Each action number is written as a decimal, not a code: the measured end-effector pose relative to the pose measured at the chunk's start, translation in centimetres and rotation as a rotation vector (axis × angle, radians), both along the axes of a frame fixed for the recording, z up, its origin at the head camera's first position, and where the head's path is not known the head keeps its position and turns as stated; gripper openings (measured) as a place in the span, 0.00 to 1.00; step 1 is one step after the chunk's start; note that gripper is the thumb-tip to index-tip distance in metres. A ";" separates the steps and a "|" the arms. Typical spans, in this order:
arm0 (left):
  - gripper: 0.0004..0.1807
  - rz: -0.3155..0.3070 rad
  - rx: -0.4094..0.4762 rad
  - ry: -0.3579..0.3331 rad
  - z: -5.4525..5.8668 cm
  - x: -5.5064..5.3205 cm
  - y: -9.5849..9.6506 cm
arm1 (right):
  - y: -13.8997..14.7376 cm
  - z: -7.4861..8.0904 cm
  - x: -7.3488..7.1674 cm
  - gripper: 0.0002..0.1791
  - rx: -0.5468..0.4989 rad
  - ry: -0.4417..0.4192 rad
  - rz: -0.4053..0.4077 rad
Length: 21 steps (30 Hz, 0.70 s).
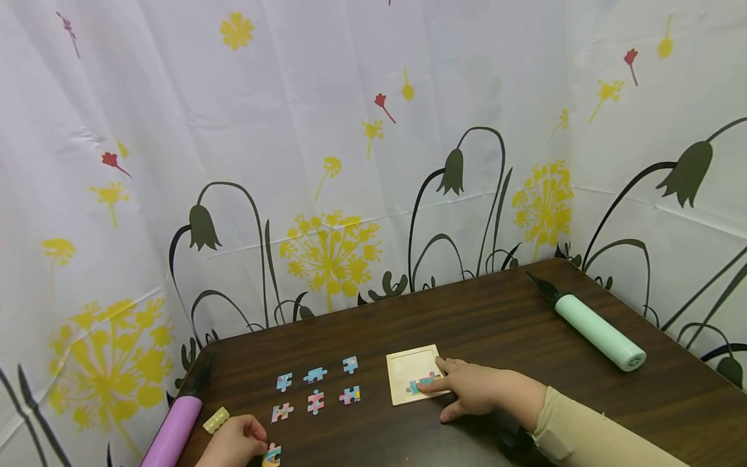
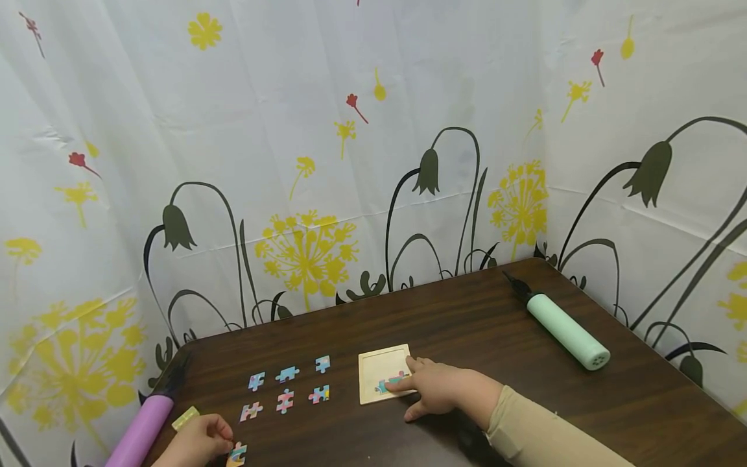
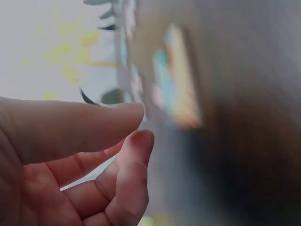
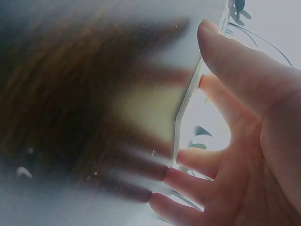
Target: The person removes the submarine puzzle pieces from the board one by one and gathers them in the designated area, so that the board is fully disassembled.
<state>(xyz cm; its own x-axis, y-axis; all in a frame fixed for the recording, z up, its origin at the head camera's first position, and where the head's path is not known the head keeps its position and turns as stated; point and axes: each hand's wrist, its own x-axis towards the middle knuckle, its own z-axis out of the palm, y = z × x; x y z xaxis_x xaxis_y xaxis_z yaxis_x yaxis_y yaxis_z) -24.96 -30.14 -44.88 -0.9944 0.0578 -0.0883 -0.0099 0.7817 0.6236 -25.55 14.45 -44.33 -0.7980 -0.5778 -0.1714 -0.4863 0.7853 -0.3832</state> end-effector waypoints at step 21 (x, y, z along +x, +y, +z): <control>0.09 -0.389 0.010 0.128 2.6 -3.7 17.9 | 0.0 0.0 0.1 0.34 -0.010 -0.004 0.007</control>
<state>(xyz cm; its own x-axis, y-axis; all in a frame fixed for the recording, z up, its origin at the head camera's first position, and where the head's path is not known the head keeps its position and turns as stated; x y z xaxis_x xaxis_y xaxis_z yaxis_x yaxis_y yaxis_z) -28.63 -12.28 -42.30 -0.9010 0.4323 0.0369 0.3635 0.7056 0.6082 -25.46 14.49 -44.36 -0.7933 -0.5849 -0.1689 -0.4900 0.7780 -0.3932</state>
